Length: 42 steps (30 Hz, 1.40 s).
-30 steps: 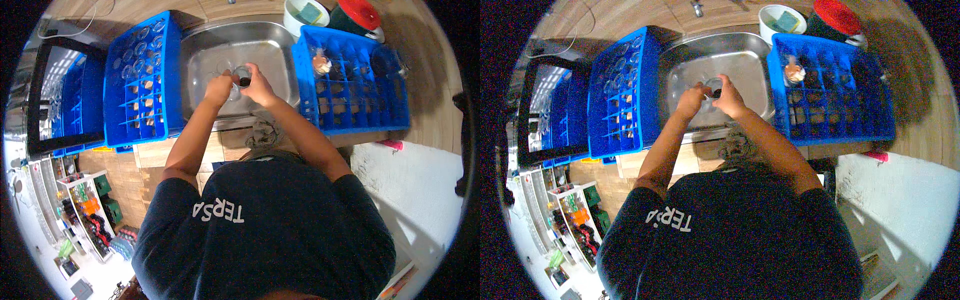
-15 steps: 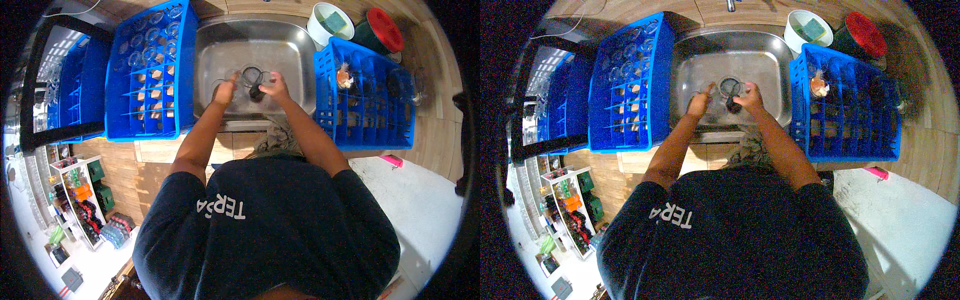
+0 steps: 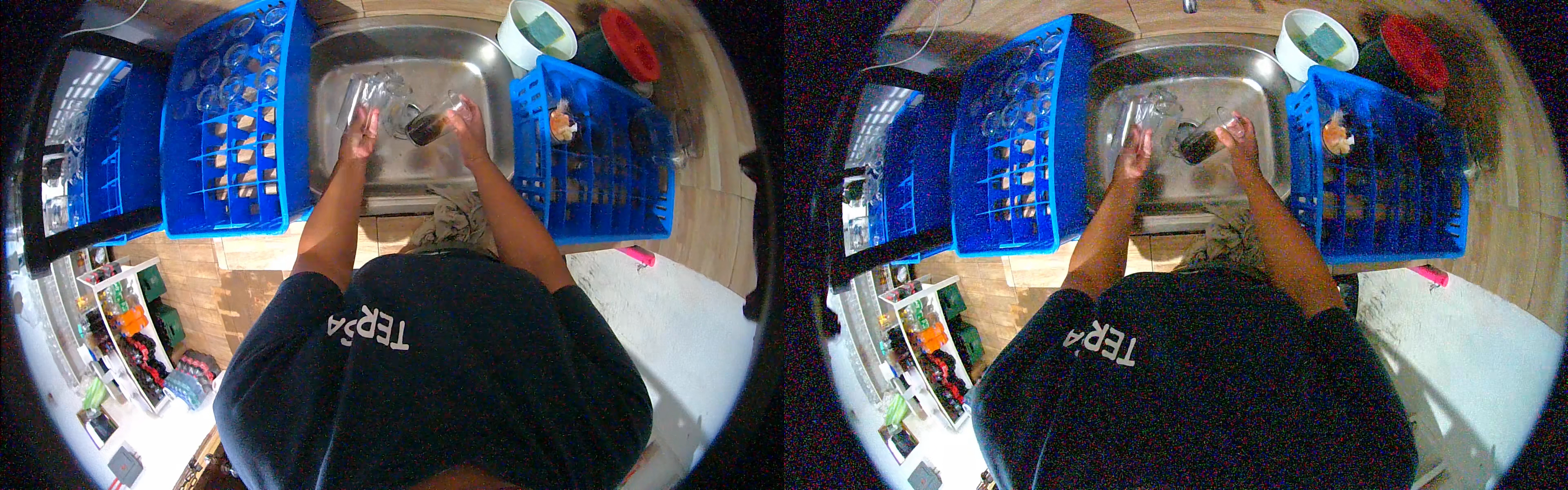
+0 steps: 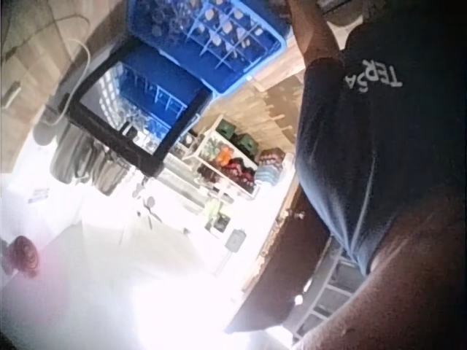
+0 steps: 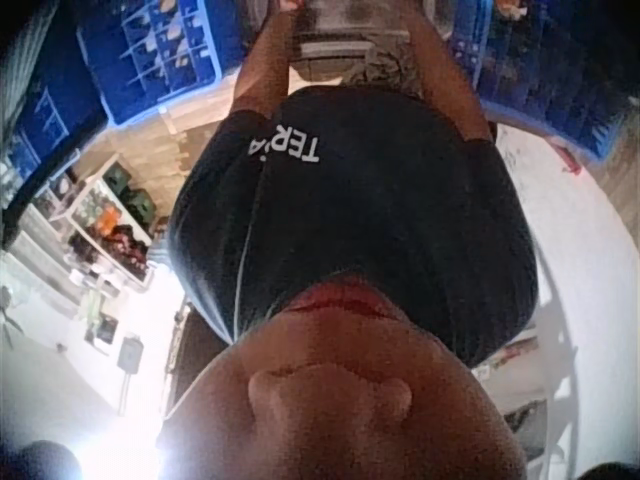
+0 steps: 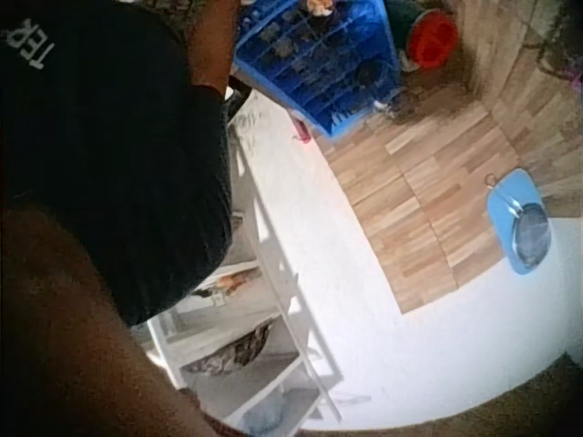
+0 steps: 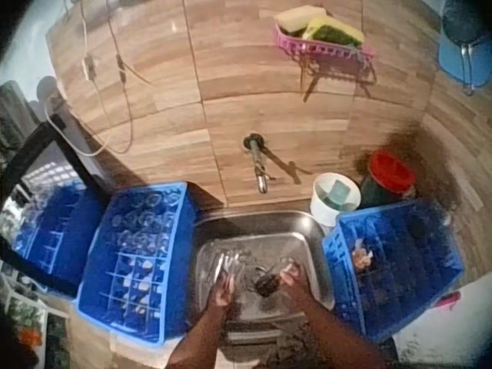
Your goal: The person washes multiple drinking glasses in a sink using a yellow sponge and running water, then rinses and places them into a blue plastic crate. The person also handles a small metal strainer and a white container, placing them into a blue crate.
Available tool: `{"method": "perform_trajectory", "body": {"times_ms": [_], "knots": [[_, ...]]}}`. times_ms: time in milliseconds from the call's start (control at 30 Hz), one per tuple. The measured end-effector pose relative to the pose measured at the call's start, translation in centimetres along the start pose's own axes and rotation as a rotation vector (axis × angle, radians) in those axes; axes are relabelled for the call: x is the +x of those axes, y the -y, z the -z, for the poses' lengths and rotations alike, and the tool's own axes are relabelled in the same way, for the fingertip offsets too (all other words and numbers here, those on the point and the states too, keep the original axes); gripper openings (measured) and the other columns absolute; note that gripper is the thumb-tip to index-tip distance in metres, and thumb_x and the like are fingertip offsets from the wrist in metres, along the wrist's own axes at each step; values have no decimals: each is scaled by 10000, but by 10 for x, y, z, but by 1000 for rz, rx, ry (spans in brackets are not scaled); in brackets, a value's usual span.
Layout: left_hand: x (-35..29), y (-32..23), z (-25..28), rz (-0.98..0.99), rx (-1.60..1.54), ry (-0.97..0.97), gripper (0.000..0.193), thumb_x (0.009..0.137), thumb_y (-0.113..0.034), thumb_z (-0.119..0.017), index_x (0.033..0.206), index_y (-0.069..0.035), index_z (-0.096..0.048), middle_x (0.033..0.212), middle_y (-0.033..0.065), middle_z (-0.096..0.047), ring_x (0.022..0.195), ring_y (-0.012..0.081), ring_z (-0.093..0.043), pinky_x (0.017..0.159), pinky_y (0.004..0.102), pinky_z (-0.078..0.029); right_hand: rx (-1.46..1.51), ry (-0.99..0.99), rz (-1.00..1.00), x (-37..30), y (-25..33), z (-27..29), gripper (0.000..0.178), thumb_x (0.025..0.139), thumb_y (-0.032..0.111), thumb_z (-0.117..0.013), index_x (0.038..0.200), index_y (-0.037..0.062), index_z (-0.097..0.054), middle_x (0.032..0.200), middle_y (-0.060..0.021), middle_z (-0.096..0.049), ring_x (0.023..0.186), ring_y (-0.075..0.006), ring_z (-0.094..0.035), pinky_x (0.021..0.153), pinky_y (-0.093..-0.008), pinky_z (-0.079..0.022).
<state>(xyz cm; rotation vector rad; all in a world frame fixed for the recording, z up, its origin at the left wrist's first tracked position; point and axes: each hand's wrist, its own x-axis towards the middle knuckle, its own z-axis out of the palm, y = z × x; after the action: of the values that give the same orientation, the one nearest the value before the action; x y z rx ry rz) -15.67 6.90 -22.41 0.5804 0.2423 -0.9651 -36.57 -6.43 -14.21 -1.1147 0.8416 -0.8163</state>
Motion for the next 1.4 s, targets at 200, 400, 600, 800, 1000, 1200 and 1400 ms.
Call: {"method": "perform_trajectory", "body": {"times_ms": [200,400,600,800,1000,1200,1400], "knots": [[25,-31,-67,-51,674,-165,325,834,-40,-585,1152,-15,-526,1175,161,-551,966,282,-605,896,335,-480,43,17,-36,-3,11,-10,539,750,220,-686,1214,102,-437,1027,-34,-474,947,-148,-483,839,-322,-408],[59,-42,-95,-467,1840,-395,268,856,-220,-467,985,-65,-644,974,202,-629,921,325,-612,802,398,-464,157,224,-701,0,-14,-26,438,794,456,-604,1115,182,-487,997,-46,-559,926,-182,-544,791,-363,-443],[70,-50,-99,-422,1971,-296,353,869,-276,-378,1005,-84,-641,1054,186,-614,978,367,-587,841,434,-459,31,291,-912,-7,-23,-43,498,800,547,-567,1131,185,-487,933,-82,-600,789,-214,-602,594,-327,-466],[83,-58,-88,-301,2065,-149,326,866,-250,-380,1076,-93,-574,1091,175,-594,1009,371,-567,816,448,-475,-156,325,-884,46,-13,-43,599,783,504,-612,1210,109,-467,953,-89,-597,764,-200,-593,576,-319,-452],[80,-52,-69,-524,2424,37,246,835,-172,-470,1070,-123,-522,1110,113,-524,917,346,-585,776,436,-488,-827,236,86,118,-22,-71,744,609,355,-801,1194,32,-475,1004,-141,-571,940,-241,-553,756,-358,-467],[85,-41,-71,-558,2418,-59,311,787,-112,-548,1092,-148,-504,1142,106,-482,948,342,-573,793,436,-492,-952,231,356,126,-40,-110,842,527,184,-806,1258,69,-403,1169,-188,-459,1022,-319,-515,880,-383,-437],[83,-39,-68,-479,2394,-73,439,754,-119,-620,1159,-151,-453,1132,125,-484,943,342,-587,786,435,-493,-932,352,323,102,-24,-126,931,559,156,-800,1350,125,-309,1377,-250,-259,1273,-400,-268,1045,-425,-287]]}}
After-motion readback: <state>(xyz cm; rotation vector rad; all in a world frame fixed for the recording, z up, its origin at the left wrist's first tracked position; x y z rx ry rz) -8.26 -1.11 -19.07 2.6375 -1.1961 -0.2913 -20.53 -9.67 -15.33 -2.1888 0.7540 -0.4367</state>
